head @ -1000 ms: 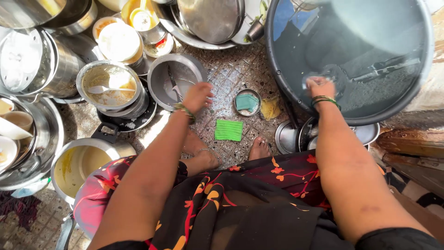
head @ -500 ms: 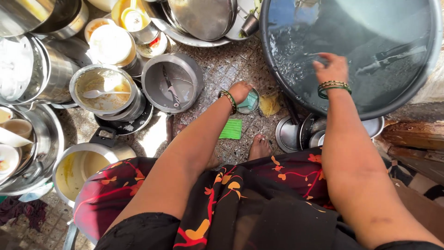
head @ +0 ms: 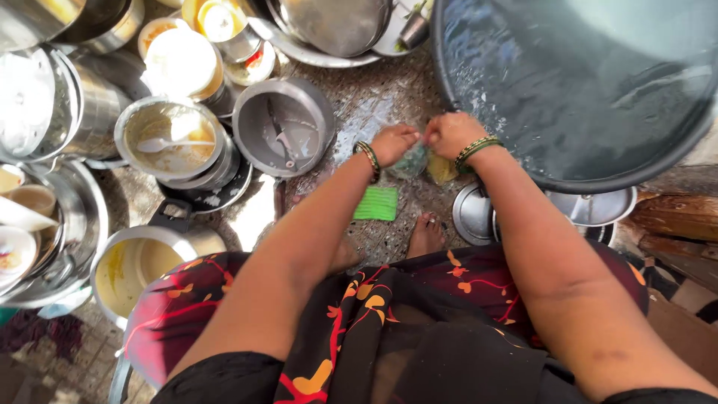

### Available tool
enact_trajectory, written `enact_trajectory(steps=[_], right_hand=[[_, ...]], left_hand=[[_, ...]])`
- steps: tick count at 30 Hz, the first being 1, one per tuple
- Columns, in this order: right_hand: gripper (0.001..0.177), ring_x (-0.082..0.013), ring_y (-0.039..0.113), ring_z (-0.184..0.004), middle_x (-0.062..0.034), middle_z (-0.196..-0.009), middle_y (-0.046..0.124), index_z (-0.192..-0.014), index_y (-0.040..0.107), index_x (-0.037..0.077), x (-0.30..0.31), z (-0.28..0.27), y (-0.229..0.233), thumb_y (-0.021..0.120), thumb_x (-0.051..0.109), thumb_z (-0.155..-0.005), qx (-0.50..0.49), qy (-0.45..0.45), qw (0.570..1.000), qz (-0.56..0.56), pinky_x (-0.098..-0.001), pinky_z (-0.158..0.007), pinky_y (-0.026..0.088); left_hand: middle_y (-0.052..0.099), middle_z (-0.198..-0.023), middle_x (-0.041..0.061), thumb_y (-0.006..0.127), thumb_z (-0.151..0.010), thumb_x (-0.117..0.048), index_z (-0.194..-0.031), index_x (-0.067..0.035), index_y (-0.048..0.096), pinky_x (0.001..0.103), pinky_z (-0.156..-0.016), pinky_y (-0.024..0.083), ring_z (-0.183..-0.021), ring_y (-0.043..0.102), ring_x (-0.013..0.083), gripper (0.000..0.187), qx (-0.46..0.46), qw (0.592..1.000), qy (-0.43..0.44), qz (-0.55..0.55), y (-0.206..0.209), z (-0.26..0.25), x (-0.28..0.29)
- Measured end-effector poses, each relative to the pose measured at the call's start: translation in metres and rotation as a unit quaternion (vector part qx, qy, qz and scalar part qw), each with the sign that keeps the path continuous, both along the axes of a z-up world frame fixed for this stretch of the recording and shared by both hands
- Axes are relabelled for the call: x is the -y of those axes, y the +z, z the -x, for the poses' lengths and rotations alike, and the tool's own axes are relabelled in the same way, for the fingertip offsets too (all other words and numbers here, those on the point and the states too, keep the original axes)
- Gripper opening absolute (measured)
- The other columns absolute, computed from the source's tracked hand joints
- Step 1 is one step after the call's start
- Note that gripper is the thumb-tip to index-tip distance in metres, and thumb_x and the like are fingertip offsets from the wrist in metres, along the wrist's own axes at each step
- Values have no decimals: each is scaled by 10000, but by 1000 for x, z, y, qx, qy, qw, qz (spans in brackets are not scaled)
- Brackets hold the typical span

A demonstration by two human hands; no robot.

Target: Washing a metal pressure cooker pot using a sponge and dish soap.

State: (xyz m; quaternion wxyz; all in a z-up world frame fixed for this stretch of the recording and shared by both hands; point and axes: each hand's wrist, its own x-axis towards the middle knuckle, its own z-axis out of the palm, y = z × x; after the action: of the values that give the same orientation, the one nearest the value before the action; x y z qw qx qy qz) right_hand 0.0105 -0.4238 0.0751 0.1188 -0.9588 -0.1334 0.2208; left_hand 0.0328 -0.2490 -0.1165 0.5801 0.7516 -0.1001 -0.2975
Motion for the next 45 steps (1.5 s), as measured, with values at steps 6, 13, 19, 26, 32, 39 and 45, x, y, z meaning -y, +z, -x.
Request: enact_trajectory(steps=[6, 13, 19, 26, 32, 39, 45], right_hand=[[509, -335, 647, -1150, -116, -1383, 571, -1295, 677, 334, -80, 79, -152, 684, 174, -812, -145, 210, 966, -35, -425, -987, 536], [288, -477, 498, -1348, -108, -1398, 503, -1253, 639, 275, -90, 120, -205, 656, 197, -976, -43, 296, 953, 53, -535, -896, 592], [335, -325, 593, -1181, -53, -1265, 545, -1132, 649, 145, -84, 81, -103, 717, 191, -807, -53, 253, 964, 61, -444, -827, 600], [217, -384, 525, -1169, -112, -1307, 529, -1047, 751, 166, -53, 56, -118, 734, 240, -843, 84, 15, 995, -60, -486, -983, 467], [301, -342, 538, -1217, -101, -1315, 554, -1169, 691, 217, -61, 41, -133, 670, 181, -871, 31, 14, 999, 16, -473, -1001, 491], [316, -338, 604, -1172, -124, -1278, 605, -1206, 658, 185, -65, 36, -155, 725, 131, -902, -50, -121, 991, 14, -465, -982, 500], [329, -136, 699, -921, -63, -1051, 736, -1240, 633, 33, -55, -25, -75, 704, 106, -927, -155, -363, 735, -551, -305, -839, 577]], left_hand=[[735, -991, 176, 544, -988, -563, -1012, -96, 750, 510, -861, 540, -962, 715, 383, 511, 80, 921, 15, -381, 212, 25, -176], [717, -1112, 234, 643, -927, -458, -1201, -106, 666, 514, -930, 522, -1073, 669, 423, 446, 64, 889, 168, -422, 141, 52, -252], [676, -1146, 294, 754, -840, -406, -1425, -4, 443, 517, -948, 514, -1096, 648, 455, 775, 28, 902, 124, -413, 68, 32, -221], [741, -1082, 282, 646, -857, -266, -1075, 21, 725, 531, -912, 589, -1035, 746, 453, 369, -145, 894, 288, -309, 26, 28, -245], [701, -929, 267, 670, -932, -524, -997, 30, 746, 509, -884, 539, -965, 690, 428, 563, -42, 902, 187, -387, 96, 66, -283], [507, -600, -16, 558, -1033, -424, -993, -88, 679, 273, -410, 360, -441, 472, 110, 359, -213, 940, 259, 60, 217, 105, -220], [431, -561, -30, 484, -1035, -463, -1017, -126, 622, 253, -356, 263, -383, 324, 78, 365, -239, 906, 292, 192, 193, 88, -165]])
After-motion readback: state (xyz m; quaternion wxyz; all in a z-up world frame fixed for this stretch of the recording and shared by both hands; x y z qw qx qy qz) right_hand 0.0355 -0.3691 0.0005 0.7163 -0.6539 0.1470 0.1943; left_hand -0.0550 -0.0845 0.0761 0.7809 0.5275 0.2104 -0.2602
